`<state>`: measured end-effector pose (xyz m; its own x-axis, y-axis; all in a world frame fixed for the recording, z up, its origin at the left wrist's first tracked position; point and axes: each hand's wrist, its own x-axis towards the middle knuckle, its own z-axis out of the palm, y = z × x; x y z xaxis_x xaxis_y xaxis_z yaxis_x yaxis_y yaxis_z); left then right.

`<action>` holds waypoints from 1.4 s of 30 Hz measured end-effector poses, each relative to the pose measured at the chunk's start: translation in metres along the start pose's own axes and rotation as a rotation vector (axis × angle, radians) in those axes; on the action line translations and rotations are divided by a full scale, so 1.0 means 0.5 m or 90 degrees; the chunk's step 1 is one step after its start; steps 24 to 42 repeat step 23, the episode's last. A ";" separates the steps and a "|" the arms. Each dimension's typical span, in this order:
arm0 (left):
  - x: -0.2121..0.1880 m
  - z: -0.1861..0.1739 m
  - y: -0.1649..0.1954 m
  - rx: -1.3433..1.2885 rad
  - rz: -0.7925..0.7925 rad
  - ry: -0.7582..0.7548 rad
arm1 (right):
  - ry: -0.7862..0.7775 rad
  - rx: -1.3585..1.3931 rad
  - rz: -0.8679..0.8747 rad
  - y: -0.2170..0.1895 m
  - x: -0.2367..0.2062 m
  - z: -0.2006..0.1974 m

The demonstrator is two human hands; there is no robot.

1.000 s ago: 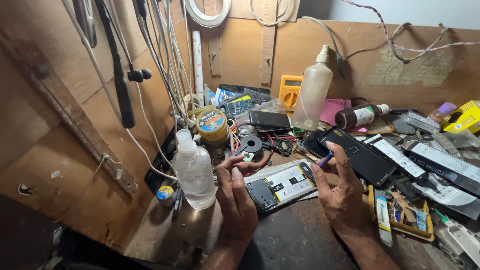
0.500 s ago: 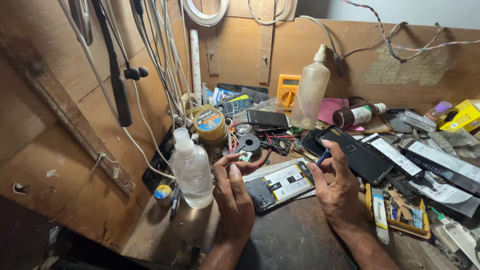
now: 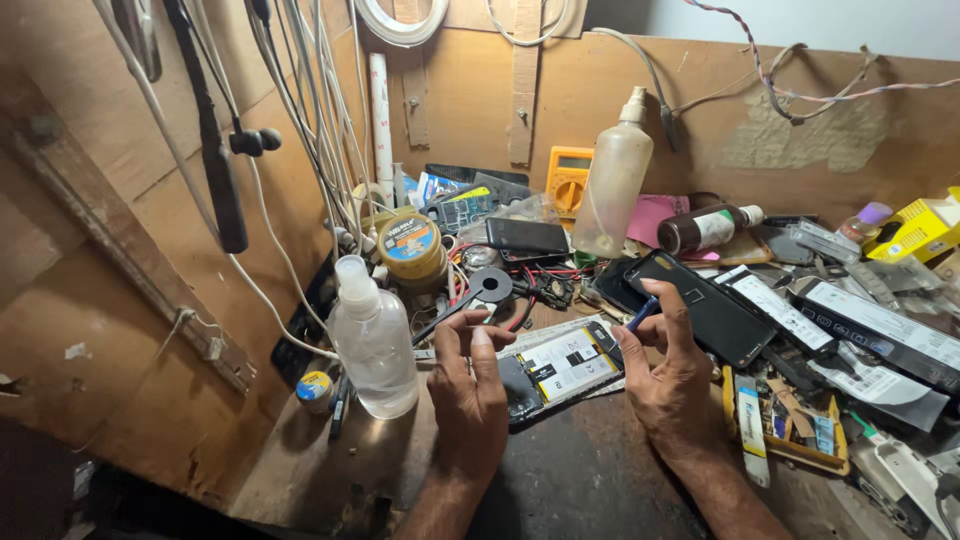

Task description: The person works on a disassembled mobile phone on a cluttered workbench. They apply adhesive from a tube to the phone's internal frame, then place a small black component onto the adhesive. The person then picks up a phone screen assembly and aligns it with the phone body.

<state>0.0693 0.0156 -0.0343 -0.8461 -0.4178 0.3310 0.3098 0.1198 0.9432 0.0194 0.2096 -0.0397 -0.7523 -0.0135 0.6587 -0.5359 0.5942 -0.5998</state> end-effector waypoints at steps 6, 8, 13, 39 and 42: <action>0.000 0.007 -0.014 0.063 0.064 -0.013 | 0.002 0.013 -0.020 -0.002 0.001 0.004; 0.000 0.011 -0.021 0.120 0.103 -0.015 | -0.008 0.004 0.009 -0.003 0.001 -0.001; -0.009 0.010 -0.029 0.289 0.253 -0.117 | -0.027 0.013 0.041 -0.006 -0.002 0.001; -0.009 0.022 -0.029 0.398 0.303 -0.245 | -0.058 0.070 0.084 -0.009 -0.002 -0.001; -0.009 0.022 -0.029 0.398 0.303 -0.245 | -0.058 0.070 0.084 -0.009 -0.002 -0.001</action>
